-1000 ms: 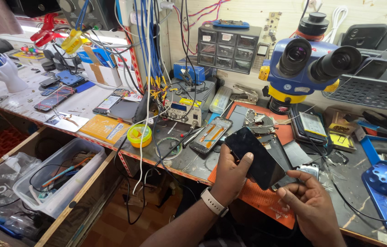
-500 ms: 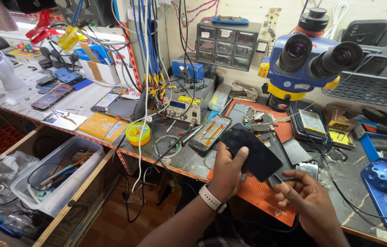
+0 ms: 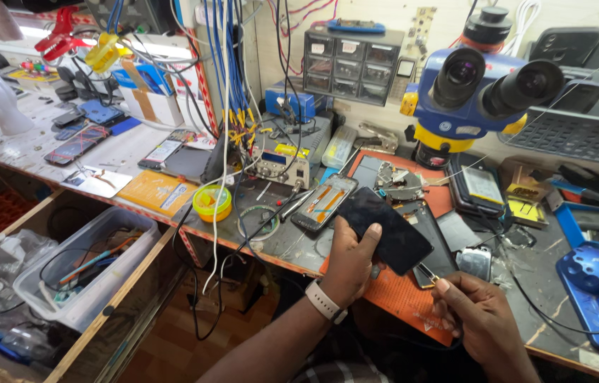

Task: The person works on a disassembled smartphone at a repair bench, pressing the exposed internal board and battery assembly into the chassis, then attaches the back cover and connects a charging cable to the phone to test it. They handle the phone, a cable, and small internal components, repositioning the device on the mat while working.

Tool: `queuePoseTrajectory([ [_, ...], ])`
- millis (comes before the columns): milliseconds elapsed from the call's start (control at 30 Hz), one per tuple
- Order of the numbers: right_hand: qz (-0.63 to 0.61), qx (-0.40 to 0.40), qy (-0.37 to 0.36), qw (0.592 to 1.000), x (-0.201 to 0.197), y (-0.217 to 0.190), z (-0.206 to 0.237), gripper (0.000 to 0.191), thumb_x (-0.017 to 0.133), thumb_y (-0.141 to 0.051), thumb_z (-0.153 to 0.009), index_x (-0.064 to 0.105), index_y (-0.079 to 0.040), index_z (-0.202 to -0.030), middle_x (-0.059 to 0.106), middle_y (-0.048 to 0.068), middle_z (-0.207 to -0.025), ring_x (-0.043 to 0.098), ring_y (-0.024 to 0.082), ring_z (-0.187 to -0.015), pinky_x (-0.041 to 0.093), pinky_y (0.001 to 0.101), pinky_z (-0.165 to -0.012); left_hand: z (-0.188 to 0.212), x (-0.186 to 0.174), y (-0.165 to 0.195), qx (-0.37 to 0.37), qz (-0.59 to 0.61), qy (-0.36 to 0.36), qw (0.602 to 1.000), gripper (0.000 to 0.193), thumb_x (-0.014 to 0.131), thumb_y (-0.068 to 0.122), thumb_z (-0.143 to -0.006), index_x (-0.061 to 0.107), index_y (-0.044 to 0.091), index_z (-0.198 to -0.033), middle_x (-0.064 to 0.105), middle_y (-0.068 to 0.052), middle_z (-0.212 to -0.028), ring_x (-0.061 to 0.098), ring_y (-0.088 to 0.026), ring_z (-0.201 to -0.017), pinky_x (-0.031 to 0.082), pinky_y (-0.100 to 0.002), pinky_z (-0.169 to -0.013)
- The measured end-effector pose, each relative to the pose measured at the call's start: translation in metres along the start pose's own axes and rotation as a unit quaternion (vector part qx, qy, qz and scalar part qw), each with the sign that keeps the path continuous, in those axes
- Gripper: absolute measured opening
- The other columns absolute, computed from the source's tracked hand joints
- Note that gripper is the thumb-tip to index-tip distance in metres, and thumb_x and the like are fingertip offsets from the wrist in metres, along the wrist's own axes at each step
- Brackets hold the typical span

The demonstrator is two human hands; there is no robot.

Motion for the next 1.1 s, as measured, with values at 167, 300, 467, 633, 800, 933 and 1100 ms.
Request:
queuePoseTrajectory([
  [167,-0.001,-0.012,-0.021,1.0,0.003,0.0,-0.001,0.029,0.061,-0.021,-0.098,0.068,0.007,-0.092,0.065,0.009,-0.064,0.052,0.011,-0.048,0.04,0.0253,-0.042,0.005,-0.002,-0.001,0.009,-0.016,-0.007,1.0,0.029,0.057,0.008,-0.102,0.038,0.005,-0.123,0.058,-0.009,-0.113,0.063,-0.012,-0.095,0.059,-0.027,-0.077],
  [300,-0.052,-0.014,-0.023,0.998,0.0,0.002,-0.005,0.028,0.061,-0.02,-0.097,0.067,0.007,-0.103,0.069,0.014,-0.075,0.061,0.015,-0.055,0.047,0.0277,-0.048,0.007,-0.001,0.002,0.007,-0.067,-0.01,0.998,0.029,0.057,0.011,-0.103,0.037,0.005,-0.123,0.06,-0.012,-0.107,0.062,-0.016,-0.083,0.056,-0.029,-0.066],
  [467,-0.15,-0.001,-0.059,0.987,-0.008,0.006,-0.009,0.036,0.06,-0.021,-0.099,0.062,0.011,-0.115,0.07,0.017,-0.093,0.065,0.018,-0.07,0.055,0.0327,-0.06,0.011,0.0,0.002,0.002,-0.094,-0.057,0.994,0.036,0.06,0.014,-0.102,0.038,0.003,-0.129,0.062,-0.013,-0.11,0.063,-0.017,-0.087,0.054,-0.03,-0.07],
  [633,-0.161,0.007,-0.068,0.985,-0.012,0.01,-0.012,0.039,0.063,-0.017,-0.096,0.06,0.009,-0.124,0.069,0.016,-0.093,0.066,0.018,-0.074,0.057,0.0325,-0.064,0.012,0.003,0.005,0.033,-0.086,-0.168,0.981,0.052,0.062,0.013,-0.105,0.034,0.0,-0.146,0.059,-0.011,-0.134,0.061,-0.012,-0.122,0.054,-0.029,-0.104],
  [800,-0.116,0.018,-0.07,0.991,-0.011,0.01,-0.011,0.041,0.066,-0.013,-0.093,0.061,0.011,-0.126,0.07,0.016,-0.096,0.066,0.018,-0.069,0.057,0.0318,-0.063,0.017,0.003,0.009,-0.052,-0.145,-0.175,0.972,0.068,0.062,0.016,-0.103,0.025,0.004,-0.159,0.06,-0.017,-0.129,0.064,-0.02,-0.102,0.054,-0.036,-0.079],
  [933,-0.092,0.017,-0.068,0.993,-0.009,0.007,-0.009,0.042,0.067,-0.01,-0.091,0.061,0.012,-0.126,0.072,0.018,-0.095,0.065,0.017,-0.068,0.055,0.0311,-0.062,0.018,0.007,0.013,-0.026,-0.099,-0.215,0.971,0.067,0.062,0.019,-0.103,0.025,0.0,-0.154,0.057,-0.016,-0.136,0.062,-0.018,-0.121,0.056,-0.034,-0.1],
  [1100,-0.075,0.018,-0.061,0.995,-0.006,0.003,-0.008,0.042,0.068,-0.009,-0.091,0.062,0.013,-0.126,0.072,0.018,-0.095,0.063,0.015,-0.068,0.054,0.0297,-0.06,0.017,0.007,0.013,-0.038,-0.105,-0.209,0.971,0.065,0.062,0.02,-0.103,0.025,-0.004,-0.151,0.057,-0.019,-0.136,0.062,-0.019,-0.123,0.056,-0.035,-0.102],
])
Point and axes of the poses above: each hand's wrist, its own z-axis away from the middle knuckle, its own x-axis out of the palm, y = z × x, the point moved 2 cm from there along -z, towards the middle knuckle
